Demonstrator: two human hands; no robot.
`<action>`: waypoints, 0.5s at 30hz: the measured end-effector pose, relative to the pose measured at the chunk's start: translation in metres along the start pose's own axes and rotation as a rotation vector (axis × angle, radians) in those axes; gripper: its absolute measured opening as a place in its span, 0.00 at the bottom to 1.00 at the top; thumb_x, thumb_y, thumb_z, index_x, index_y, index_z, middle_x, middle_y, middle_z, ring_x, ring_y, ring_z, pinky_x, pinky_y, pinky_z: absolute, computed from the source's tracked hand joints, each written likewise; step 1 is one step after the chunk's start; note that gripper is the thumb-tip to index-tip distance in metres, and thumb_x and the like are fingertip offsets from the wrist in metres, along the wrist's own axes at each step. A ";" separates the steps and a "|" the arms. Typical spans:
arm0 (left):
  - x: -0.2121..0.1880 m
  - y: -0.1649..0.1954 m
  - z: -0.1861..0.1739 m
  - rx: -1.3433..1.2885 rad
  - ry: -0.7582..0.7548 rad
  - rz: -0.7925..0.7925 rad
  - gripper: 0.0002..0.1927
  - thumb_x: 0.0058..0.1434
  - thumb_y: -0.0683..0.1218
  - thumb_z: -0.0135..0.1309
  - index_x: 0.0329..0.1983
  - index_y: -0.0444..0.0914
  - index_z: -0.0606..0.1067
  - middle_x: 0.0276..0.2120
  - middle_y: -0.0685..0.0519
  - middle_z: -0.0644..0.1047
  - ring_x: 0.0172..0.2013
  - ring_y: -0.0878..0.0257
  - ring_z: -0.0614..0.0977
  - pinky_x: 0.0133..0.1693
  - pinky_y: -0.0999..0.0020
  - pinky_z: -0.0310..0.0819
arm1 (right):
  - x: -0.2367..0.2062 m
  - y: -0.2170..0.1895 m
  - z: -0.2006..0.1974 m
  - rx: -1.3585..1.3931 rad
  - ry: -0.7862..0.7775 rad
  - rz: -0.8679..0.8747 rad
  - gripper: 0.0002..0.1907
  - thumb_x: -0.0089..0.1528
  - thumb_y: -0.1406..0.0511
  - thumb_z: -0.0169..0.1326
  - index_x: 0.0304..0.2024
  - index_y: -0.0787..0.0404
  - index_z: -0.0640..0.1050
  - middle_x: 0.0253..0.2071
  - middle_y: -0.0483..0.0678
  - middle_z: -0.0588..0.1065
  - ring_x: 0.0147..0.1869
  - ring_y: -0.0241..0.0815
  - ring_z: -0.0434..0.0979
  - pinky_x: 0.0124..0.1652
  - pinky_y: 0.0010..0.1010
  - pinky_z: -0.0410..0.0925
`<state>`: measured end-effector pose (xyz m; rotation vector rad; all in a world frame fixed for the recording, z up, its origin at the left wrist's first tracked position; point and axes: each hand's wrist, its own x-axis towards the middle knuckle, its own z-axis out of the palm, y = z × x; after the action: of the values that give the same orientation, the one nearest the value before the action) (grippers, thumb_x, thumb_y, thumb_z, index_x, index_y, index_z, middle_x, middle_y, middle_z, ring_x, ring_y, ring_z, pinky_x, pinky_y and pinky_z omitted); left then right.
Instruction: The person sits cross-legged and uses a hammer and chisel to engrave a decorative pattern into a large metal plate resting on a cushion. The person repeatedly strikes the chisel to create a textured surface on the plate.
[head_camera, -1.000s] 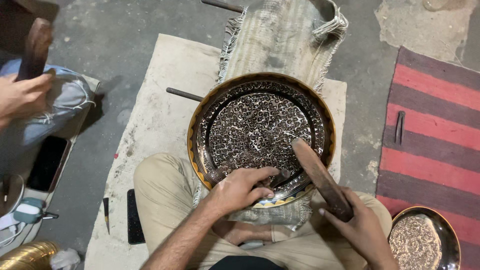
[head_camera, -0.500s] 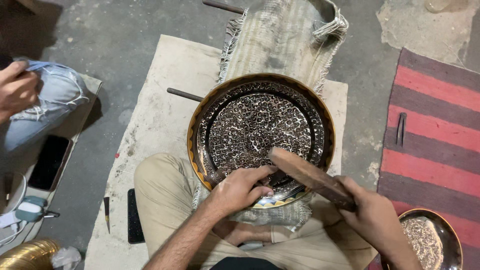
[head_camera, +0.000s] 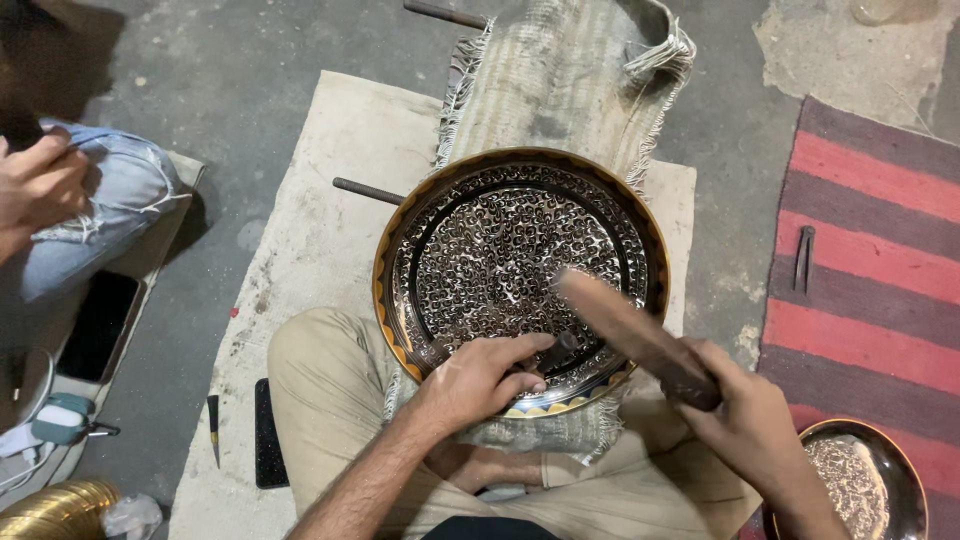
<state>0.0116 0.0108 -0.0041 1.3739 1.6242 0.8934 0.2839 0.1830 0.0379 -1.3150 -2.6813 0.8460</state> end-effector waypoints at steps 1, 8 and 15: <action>-0.001 0.000 0.000 -0.003 0.020 0.039 0.27 0.63 0.53 0.58 0.64 0.41 0.72 0.47 0.45 0.83 0.45 0.53 0.86 0.50 0.57 0.80 | 0.000 -0.002 0.000 0.150 0.041 0.025 0.27 0.53 0.66 0.64 0.55 0.56 0.75 0.36 0.51 0.80 0.40 0.41 0.81 0.38 0.34 0.74; -0.001 0.000 -0.002 0.010 0.026 0.067 0.25 0.64 0.51 0.58 0.64 0.40 0.72 0.45 0.45 0.83 0.45 0.51 0.86 0.49 0.56 0.79 | 0.001 -0.014 -0.007 0.157 -0.018 0.352 0.28 0.56 0.69 0.66 0.58 0.58 0.73 0.38 0.62 0.79 0.38 0.69 0.77 0.34 0.52 0.68; -0.003 -0.002 -0.002 0.002 0.002 0.034 0.26 0.63 0.50 0.57 0.65 0.41 0.72 0.43 0.45 0.84 0.44 0.51 0.85 0.50 0.56 0.78 | -0.003 0.000 -0.010 0.131 0.029 -0.075 0.27 0.48 0.69 0.64 0.50 0.61 0.75 0.38 0.54 0.83 0.44 0.50 0.87 0.42 0.40 0.75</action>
<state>0.0094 0.0079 -0.0048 1.4063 1.6077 0.9141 0.2883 0.1852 0.0472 -1.1816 -2.5856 0.9675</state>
